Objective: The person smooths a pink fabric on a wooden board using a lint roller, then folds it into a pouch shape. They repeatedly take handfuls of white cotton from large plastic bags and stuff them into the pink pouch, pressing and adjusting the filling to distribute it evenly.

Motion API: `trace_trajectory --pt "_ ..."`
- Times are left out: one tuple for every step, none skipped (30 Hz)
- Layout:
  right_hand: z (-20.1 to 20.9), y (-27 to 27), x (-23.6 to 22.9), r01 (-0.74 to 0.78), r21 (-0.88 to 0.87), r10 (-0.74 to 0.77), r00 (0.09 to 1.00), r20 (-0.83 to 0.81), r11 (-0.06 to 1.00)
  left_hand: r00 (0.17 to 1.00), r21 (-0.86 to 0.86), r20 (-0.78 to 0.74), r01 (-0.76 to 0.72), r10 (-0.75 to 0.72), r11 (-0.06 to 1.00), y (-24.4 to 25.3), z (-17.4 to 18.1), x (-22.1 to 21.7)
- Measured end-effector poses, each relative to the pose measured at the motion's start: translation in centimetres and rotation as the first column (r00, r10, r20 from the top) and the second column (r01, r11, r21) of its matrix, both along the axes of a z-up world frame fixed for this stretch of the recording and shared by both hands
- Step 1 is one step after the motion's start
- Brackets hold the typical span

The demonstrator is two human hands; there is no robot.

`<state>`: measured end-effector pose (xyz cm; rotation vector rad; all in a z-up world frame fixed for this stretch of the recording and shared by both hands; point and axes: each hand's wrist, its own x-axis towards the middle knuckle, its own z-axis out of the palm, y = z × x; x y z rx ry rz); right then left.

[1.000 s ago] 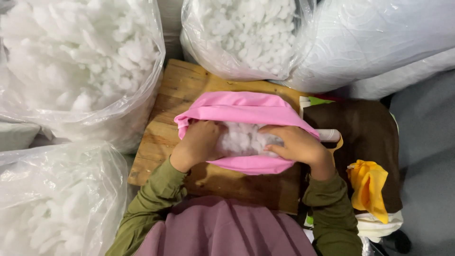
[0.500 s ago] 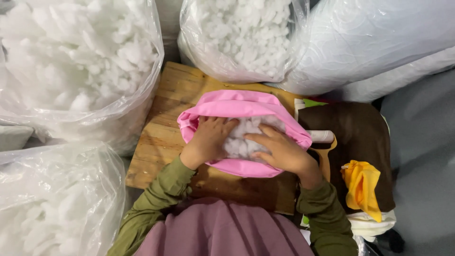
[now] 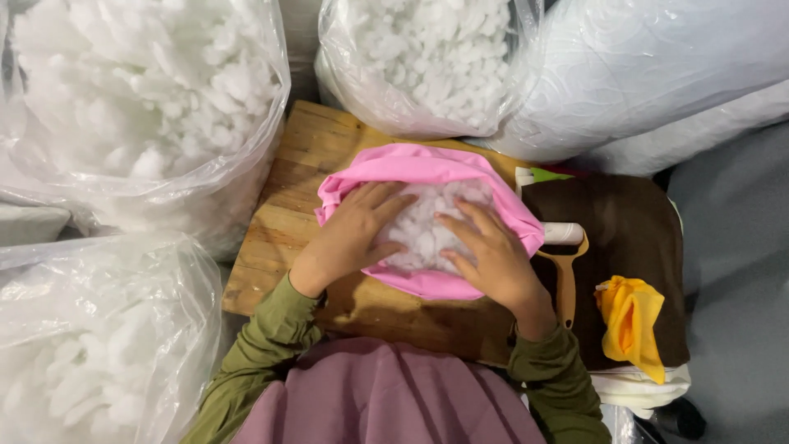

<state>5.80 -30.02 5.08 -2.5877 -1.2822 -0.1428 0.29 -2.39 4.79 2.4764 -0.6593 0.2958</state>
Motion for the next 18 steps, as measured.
trace_trajectory --pt "0.0 0.1 -0.1 -0.005 -0.001 0.005 1.000 -0.002 1.000 1.000 -0.001 -0.002 -0.005 0.005 1.000 0.3 0.6 -0.5" --pt "0.1 0.1 -0.3 0.019 0.009 -0.019 0.999 0.035 1.000 1.000 -0.040 0.022 -0.015 0.016 0.999 0.5 1.1 -1.0" --pt "0.3 0.3 -0.2 0.038 0.022 -0.039 0.996 0.077 0.999 0.998 -0.077 0.053 -0.028 0.032 0.997 0.9 1.8 -1.4" --pt "-0.5 0.1 -0.1 0.028 0.022 -0.030 0.996 0.081 0.999 0.998 -0.077 0.056 -0.037 0.042 0.996 1.1 1.9 -1.7" --pt "-1.3 -0.1 -0.1 0.023 -0.073 -0.021 0.999 0.029 0.997 1.000 -0.069 0.003 -0.024 0.024 0.997 1.3 1.9 -2.0" --pt "-2.1 -0.3 -0.1 0.013 -0.168 -0.017 1.000 -0.023 0.986 0.999 -0.062 -0.051 -0.010 0.007 0.998 1.6 1.9 -2.4" --pt "-1.2 -0.4 -0.2 -0.009 -0.169 0.006 1.000 -0.016 0.986 0.999 -0.063 -0.044 -0.032 0.030 0.997 1.8 1.9 -2.9" --pt "-0.4 -0.5 -0.4 -0.038 -0.051 0.039 0.999 0.027 0.998 0.999 -0.177 0.000 0.032 -0.033 0.984 1.9 1.8 -3.3" --pt "0.5 -0.4 -0.6 -0.080 0.068 0.076 0.995 0.065 0.994 0.995 -0.284 0.049 0.093 -0.083 0.954 2.2 1.8 -4.0" --pt "1.8 -0.1 -0.3 -0.110 0.067 0.106 0.992 0.067 0.992 0.997 -0.285 0.051 0.065 -0.052 0.956 2.5 2.7 -4.6" --pt "3.0 0.1 -0.4 -0.147 0.143 0.128 0.983 0.130 0.979 0.993 -0.344 0.114 0.063 -0.026 0.937 2.8 3.4 -5.3" --pt "4.2 0.3 -0.4 -0.186 0.218 0.145 0.971 0.192 0.958 0.984 -0.399 0.176 0.066 0.005 0.914 3.1 4.1 -6.1" --pt "5.1 1.0 -0.6 -0.204 0.218 0.164 0.968 0.189 0.955 0.985 -0.400 0.172 0.047 0.025 0.915 3.5 4.3 -6.4" --pt "6.1 1.8 -0.8 -0.219 0.236 0.182 0.969 0.168 0.947 0.958 -0.425 0.261 0.004 0.119 0.905 4.0 4.6 -6.7" --pt "7.1 2.4 -1.0 -0.228 0.255 0.194 0.969 0.151 0.940 0.915 -0.451 0.348 -0.028 0.205 0.892 4.5 4.9 -6.8" --pt "8.2 3.9 -0.9 -0.241 0.255 0.207 0.966 0.152 0.936 0.912 -0.450 0.349 -0.040 0.217 0.892 5.5 5.1 -6.9" --pt "9.2 5.2 -1.0 -0.311 0.248 0.278 0.947 0.159 0.918 0.835 -0.456 0.397 -0.181 0.381 0.871 6.4 5.3 -7.0" --pt "10.3 6.4 -1.0 -0.379 0.240 0.348 0.923 0.164 0.894 0.726 -0.469 0.440 -0.316 0.528 0.825 7.3 5.5 -7.1"
